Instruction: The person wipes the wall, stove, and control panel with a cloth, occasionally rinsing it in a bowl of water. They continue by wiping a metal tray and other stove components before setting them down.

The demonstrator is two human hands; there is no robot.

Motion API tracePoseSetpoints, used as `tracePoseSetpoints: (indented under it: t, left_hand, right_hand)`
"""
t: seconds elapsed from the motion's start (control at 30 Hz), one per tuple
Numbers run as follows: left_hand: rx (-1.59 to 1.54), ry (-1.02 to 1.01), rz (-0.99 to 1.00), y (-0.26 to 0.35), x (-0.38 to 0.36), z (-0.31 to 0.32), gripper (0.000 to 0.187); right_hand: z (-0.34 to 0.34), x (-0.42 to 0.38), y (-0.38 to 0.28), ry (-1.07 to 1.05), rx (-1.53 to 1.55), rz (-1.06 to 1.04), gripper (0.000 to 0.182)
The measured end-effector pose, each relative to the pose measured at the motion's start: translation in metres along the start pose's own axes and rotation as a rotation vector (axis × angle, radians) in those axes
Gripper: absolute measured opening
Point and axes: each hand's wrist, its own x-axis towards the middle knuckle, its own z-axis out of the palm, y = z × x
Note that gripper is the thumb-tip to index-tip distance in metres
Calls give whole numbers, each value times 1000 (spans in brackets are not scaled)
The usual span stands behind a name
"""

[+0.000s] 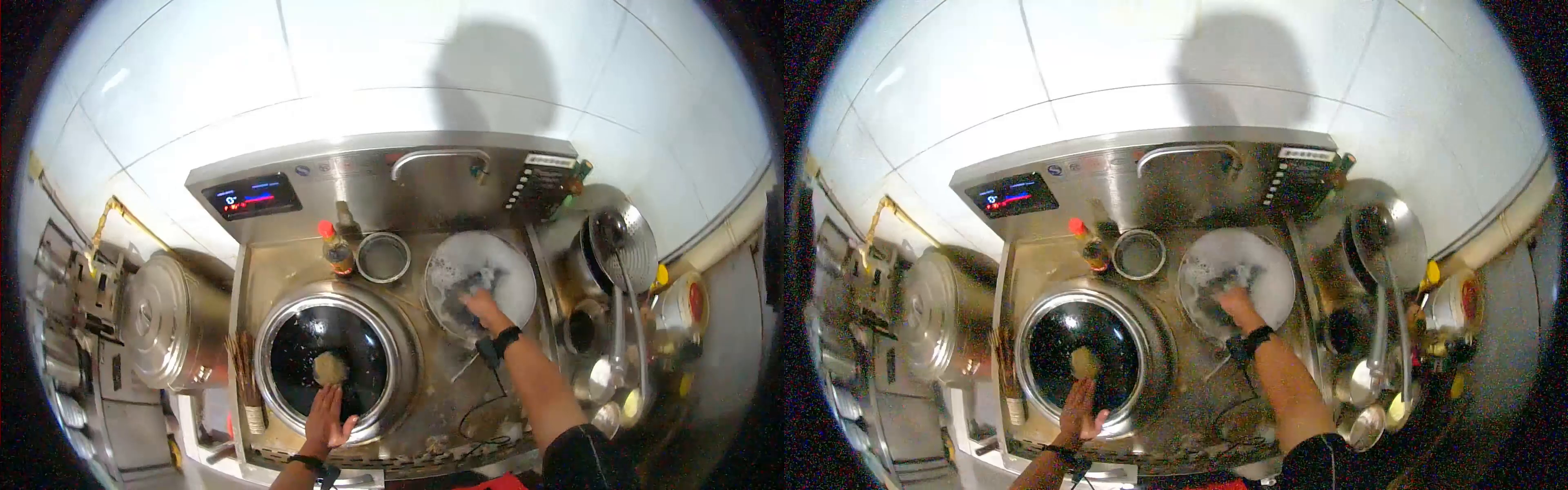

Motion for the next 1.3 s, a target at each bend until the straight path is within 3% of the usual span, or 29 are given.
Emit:
tracePoseSetpoints:
  t: [0.03, 0.13, 0.17, 0.27, 0.37, 0.4, 0.5, 0.57, 0.63, 0.67, 0.7, 0.77, 0.87, 0.93, 0.97, 1.03, 1.07, 1.13, 1.2, 1.27, 1.3]
  left_hand:
    - [-14, 14, -20, 0, 0, 2, 77]
    - [22, -11, 6, -3, -2, -1, 75]
    - [10, -5, 4, 1, 1, -7, 75]
    - [25, 11, 4, 0, 2, -7, 76]
    - [-23, -10, -12, 4, 9, -23, 78]
    - [-8, -47, -20, -1, 6, -17, 80]
    - [-70, -68, -64, -7, 8, -12, 88]
    - [-34, -109, -109, -8, 8, -9, 88]
    - [33, -106, -126, -5, 9, -7, 87]
    - [19, -87, -114, -6, 10, -7, 88]
    - [20, -86, -116, -10, 7, -4, 89]
    - [-3, -83, -114, -10, 6, 1, 91]
    - [24, -84, -124, -7, 2, 4, 89]
    - [3, -55, -132, -8, 5, 1, 90]
    - [1, -77, -144, -7, 6, -2, 91]
    - [-30, -110, -170, 1, 2, -3, 90]
    - [-29, -106, -197, -5, 8, -5, 90]
    - [-39, -172, -181, -15, 5, 5, 89]
    - [-56, -149, -153, -12, 8, -10, 90]
    - [-51, -129, -164, -12, 6, -8, 92]
    - [-68, -131, -166, -13, 8, -7, 95]
  right_hand:
    - [-6, -13, -29, 8, 193, 218, 72]
    - [-49, -12, -127, -4, 170, 149, 72]
    - [-69, -20, -184, 50, 32, 28, 55]
    - [-74, 33, -214, 517, -348, -754, 38]
    - [-95, 88, -278, 906, -873, -1202, 34]
    - [-90, 116, -275, 958, -842, -1265, 36]
    - [-63, 143, -324, 712, -694, -1435, 28]
    - [-35, 211, -293, 487, -841, -1342, 25]
    - [-18, 175, -298, 25, -680, -1238, 26]
    - [-1, 130, -314, -178, -483, -1065, 29]
    - [7, 142, -305, -194, -487, -1063, 29]
    - [12, 172, -278, -120, -986, -1729, 28]
    - [-6, 134, -305, -105, -1207, -1573, 23]
    - [-11, 170, -313, 276, -1171, -1117, 22]
    - [-14, 170, -323, 270, -1170, -1126, 22]
    - [-31, 165, -361, 89, -1672, -900, 25]
    - [-30, 165, -373, 197, -1605, -949, 25]
    - [-3, 148, -398, 467, -1008, -1309, 26]
    - [26, 138, -430, 431, -551, -1551, 27]
    - [54, 132, -439, 376, -424, -1610, 28]
    - [66, 135, -439, 302, -645, -1402, 25]
